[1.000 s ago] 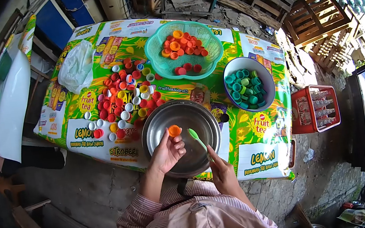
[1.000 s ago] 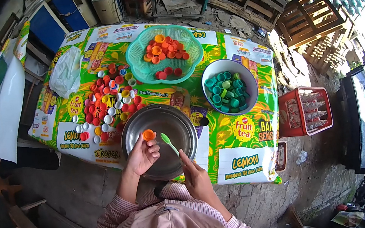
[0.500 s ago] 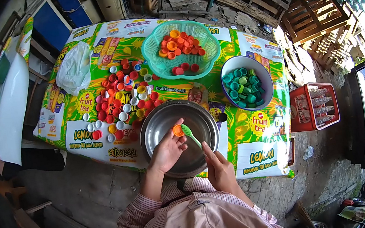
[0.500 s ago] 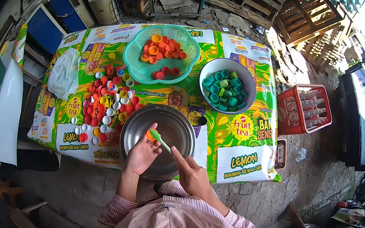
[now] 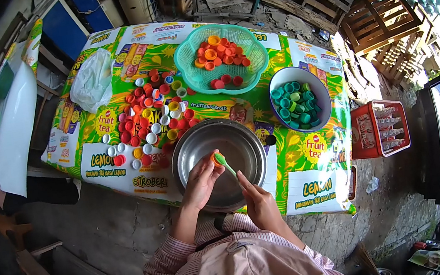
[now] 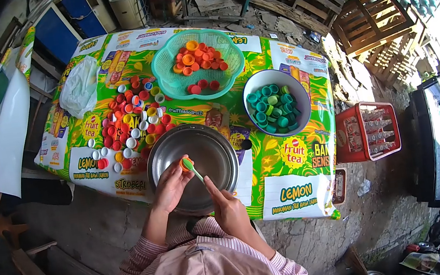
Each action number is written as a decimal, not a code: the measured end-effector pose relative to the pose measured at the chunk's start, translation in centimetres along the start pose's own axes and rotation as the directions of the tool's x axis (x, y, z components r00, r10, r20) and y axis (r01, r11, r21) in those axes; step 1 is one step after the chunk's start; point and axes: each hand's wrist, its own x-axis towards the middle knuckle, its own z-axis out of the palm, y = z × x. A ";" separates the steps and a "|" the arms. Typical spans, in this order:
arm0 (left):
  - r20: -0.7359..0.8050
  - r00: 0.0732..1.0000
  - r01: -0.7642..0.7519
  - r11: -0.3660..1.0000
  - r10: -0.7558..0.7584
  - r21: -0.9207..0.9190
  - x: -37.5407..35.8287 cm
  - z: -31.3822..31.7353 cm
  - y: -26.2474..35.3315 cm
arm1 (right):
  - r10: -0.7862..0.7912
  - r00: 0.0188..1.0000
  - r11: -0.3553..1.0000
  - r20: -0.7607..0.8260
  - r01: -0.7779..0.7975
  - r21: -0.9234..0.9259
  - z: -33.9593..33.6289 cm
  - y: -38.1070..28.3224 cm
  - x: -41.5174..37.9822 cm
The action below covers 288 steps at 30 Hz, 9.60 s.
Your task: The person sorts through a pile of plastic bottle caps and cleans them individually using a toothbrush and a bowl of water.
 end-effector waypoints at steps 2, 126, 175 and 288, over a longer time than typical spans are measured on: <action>-0.039 0.999 -0.022 0.998 0.024 0.063 0.0 -0.7 -0.5 | 0.004 0.999 1.000 -0.033 -0.003 0.015 0.0 0.6 0.4; 0.530 0.637 -0.746 0.272 0.560 0.609 4.9 -5.0 13.7 | 0.099 0.980 0.935 -0.175 -0.031 0.352 3.7 -8.4 13.9; 0.480 0.756 -0.579 0.112 0.446 0.808 2.9 -4.4 10.2 | -0.009 0.984 0.973 -0.179 0.050 0.225 5.9 -6.9 13.9; 0.365 0.780 -0.577 0.358 0.509 0.734 -0.9 -0.3 2.0 | 0.157 0.971 0.919 -0.183 -0.076 0.386 0.3 -3.0 5.0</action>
